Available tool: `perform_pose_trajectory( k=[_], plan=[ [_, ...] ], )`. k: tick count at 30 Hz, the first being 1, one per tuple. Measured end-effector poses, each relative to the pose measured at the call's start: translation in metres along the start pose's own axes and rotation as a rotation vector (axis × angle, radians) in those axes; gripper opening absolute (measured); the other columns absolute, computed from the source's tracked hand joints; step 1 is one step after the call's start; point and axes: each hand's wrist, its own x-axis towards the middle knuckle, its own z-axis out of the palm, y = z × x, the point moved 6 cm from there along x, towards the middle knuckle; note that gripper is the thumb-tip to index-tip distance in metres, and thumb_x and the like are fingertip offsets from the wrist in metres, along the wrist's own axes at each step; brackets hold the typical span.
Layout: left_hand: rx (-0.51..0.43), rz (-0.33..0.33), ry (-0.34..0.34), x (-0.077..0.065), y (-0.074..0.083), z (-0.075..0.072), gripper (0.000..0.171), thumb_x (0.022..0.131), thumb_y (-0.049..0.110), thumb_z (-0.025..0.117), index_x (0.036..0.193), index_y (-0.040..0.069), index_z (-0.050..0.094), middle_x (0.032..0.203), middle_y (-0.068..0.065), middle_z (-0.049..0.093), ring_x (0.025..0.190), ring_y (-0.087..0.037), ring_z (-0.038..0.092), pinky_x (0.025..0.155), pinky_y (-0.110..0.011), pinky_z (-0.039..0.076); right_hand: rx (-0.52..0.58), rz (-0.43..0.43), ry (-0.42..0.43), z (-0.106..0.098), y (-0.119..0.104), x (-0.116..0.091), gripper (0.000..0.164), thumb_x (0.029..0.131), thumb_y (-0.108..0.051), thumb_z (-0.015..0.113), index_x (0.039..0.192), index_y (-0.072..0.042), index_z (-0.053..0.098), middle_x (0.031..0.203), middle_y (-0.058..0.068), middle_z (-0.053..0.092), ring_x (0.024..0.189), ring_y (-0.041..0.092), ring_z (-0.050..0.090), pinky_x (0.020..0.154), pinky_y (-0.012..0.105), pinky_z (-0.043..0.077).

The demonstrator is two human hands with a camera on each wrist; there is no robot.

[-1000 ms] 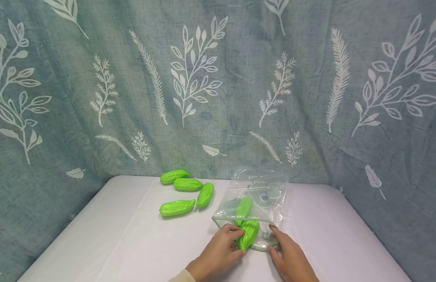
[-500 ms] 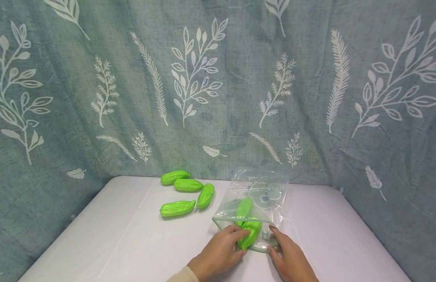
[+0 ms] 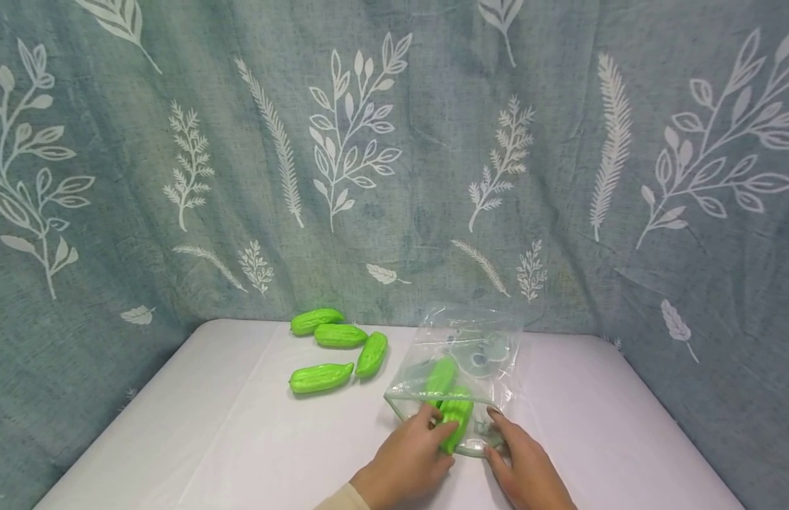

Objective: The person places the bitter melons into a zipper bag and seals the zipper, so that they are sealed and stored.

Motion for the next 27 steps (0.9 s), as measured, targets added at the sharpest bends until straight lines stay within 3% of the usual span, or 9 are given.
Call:
perform_pose_trajectory(
  k=[4,11,18,27],
  plan=[
    [0.015,0.029,0.007,-0.004,0.003,-0.005,0.04,0.081,0.033,0.082,0.117,0.019,0.072,0.116,-0.008,0.062,0.097,-0.015,0.064,0.076,-0.024,0.055,0.004,0.026,-0.034,0.002,0.001,0.0,0.061,0.092,-0.017,0.073,0.147,-0.005,0.048,0.126,0.011,0.065,0.118,0.033,0.06,0.094,0.051,0.05],
    [0.1,0.215,-0.06,-0.007,0.018,-0.014,0.037,0.089,0.045,0.071,0.118,0.022,0.072,0.125,-0.001,0.062,0.117,-0.015,0.058,0.095,-0.031,0.049,-0.009,-0.032,0.017,-0.002,-0.001,-0.001,0.06,0.09,-0.013,0.073,0.145,-0.004,0.05,0.124,0.01,0.066,0.115,0.032,0.062,0.091,0.05,0.052],
    [0.13,0.244,-0.224,-0.012,0.022,-0.01,0.041,0.092,0.054,0.065,0.122,0.026,0.07,0.137,0.002,0.055,0.124,-0.016,0.052,0.093,-0.033,0.049,-0.018,-0.037,0.027,-0.002,-0.001,0.0,0.06,0.09,-0.013,0.074,0.145,-0.005,0.05,0.124,0.009,0.066,0.113,0.03,0.063,0.088,0.048,0.053],
    [0.111,0.252,-0.195,-0.012,0.022,-0.001,0.035,0.089,0.049,0.071,0.114,0.025,0.074,0.139,-0.004,0.054,0.126,-0.02,0.051,0.1,-0.032,0.047,-0.003,0.005,0.006,-0.001,-0.001,0.001,0.06,0.09,-0.014,0.074,0.145,-0.005,0.051,0.123,0.009,0.067,0.113,0.031,0.063,0.088,0.046,0.054]
  ],
)
